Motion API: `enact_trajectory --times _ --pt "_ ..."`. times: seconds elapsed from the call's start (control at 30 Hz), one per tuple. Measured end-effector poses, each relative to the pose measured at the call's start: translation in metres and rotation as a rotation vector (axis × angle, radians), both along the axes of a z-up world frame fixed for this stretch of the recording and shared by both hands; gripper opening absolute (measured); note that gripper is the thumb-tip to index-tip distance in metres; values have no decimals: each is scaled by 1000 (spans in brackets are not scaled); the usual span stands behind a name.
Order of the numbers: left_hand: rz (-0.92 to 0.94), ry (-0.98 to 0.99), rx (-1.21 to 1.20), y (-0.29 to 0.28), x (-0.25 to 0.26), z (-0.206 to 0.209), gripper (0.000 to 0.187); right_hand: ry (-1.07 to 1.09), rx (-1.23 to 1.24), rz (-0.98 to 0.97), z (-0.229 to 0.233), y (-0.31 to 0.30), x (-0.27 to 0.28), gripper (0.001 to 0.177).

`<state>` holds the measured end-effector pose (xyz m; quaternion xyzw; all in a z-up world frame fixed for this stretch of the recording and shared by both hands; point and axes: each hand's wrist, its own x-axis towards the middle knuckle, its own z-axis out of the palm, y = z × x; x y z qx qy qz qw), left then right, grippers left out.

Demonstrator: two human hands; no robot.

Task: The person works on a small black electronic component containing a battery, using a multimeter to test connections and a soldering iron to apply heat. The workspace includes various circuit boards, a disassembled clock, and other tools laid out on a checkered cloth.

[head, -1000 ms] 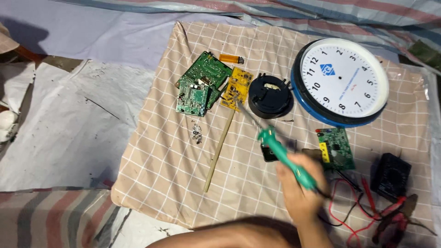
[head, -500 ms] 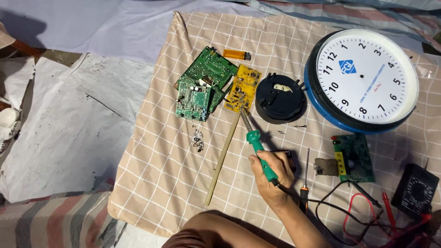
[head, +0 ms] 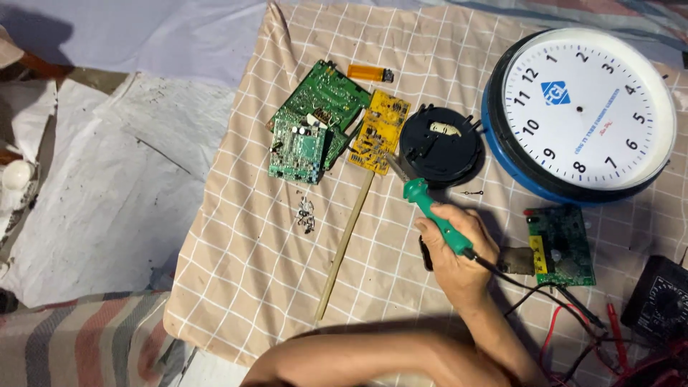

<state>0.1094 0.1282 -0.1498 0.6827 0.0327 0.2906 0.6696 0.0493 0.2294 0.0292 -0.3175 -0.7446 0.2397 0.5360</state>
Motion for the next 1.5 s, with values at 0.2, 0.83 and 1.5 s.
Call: enact_trajectory --times 0.2,0.83,1.5 --pt "478 27 -262 49 -243 101 18 -75 83 -23 -13 21 -4 18" --pt "1756 445 135 90 -209 100 7 -8 -148 -57 6 27 -33 15" --pt "1699 578 248 89 -208 97 11 -226 -555 37 14 10 -3 32"
